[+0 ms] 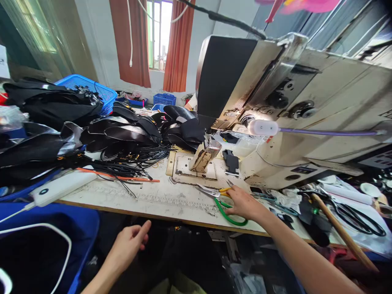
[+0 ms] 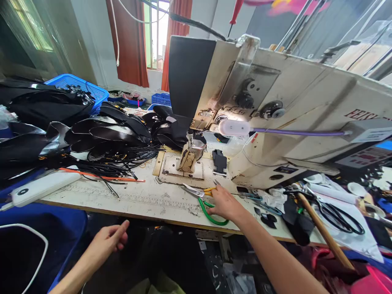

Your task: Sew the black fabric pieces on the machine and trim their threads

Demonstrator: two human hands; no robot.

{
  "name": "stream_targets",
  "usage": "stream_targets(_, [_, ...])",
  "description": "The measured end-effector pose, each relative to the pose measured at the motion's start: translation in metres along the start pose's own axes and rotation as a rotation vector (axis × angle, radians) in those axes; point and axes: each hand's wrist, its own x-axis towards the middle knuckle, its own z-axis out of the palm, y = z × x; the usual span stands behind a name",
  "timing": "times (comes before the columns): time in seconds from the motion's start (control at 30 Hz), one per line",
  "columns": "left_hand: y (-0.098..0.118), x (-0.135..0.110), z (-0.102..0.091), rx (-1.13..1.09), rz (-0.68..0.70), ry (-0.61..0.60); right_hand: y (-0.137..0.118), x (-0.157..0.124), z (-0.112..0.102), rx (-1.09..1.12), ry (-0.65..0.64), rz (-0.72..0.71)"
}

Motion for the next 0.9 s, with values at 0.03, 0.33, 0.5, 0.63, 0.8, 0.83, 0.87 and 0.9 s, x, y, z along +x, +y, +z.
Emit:
stream_targets(0.03, [-0.001, -0.001, 0.009, -0.071, -0.029, -0.063, -0.008, 0.000, -0.004, -0.005, 0.008, 0.001])
stream_targets(0.33, [0.015, -0.037, 0.061, -1.039, -0.240, -0.391, -0.168, -0.067, 0.053, 0.490, -0.009, -0.338])
stream_targets(0.5, [-0.013, -0.045, 0.077, -1.145, -0.410, -0.446, -0.193, -0.088, 0.096, 0.586, 0.132, -0.423])
stream_targets(0.63, [-0.026, -0.048, 0.087, -0.943, -0.208, -0.254, -0.191, -0.093, 0.104, 0.739, 0.215, -0.195])
stream_targets(0.8, [-0.039, -0.053, 0.087, -0.581, 0.053, -0.112, -0.187, -0.099, 0.124, 0.498, 0.440, -0.141])
stream_targets(0.83, [-0.042, -0.057, 0.085, -0.527, 0.067, -0.103, -0.184, -0.100, 0.127, 0.444, 0.485, -0.136])
stream_targets(0.87, [-0.044, -0.063, 0.083, -0.471, 0.077, -0.090, -0.181, -0.101, 0.130, 0.408, 0.523, -0.123])
stream_targets(0.9, [-0.045, -0.069, 0.080, -0.412, 0.088, -0.069, -0.177, -0.101, 0.132, 0.384, 0.550, -0.101])
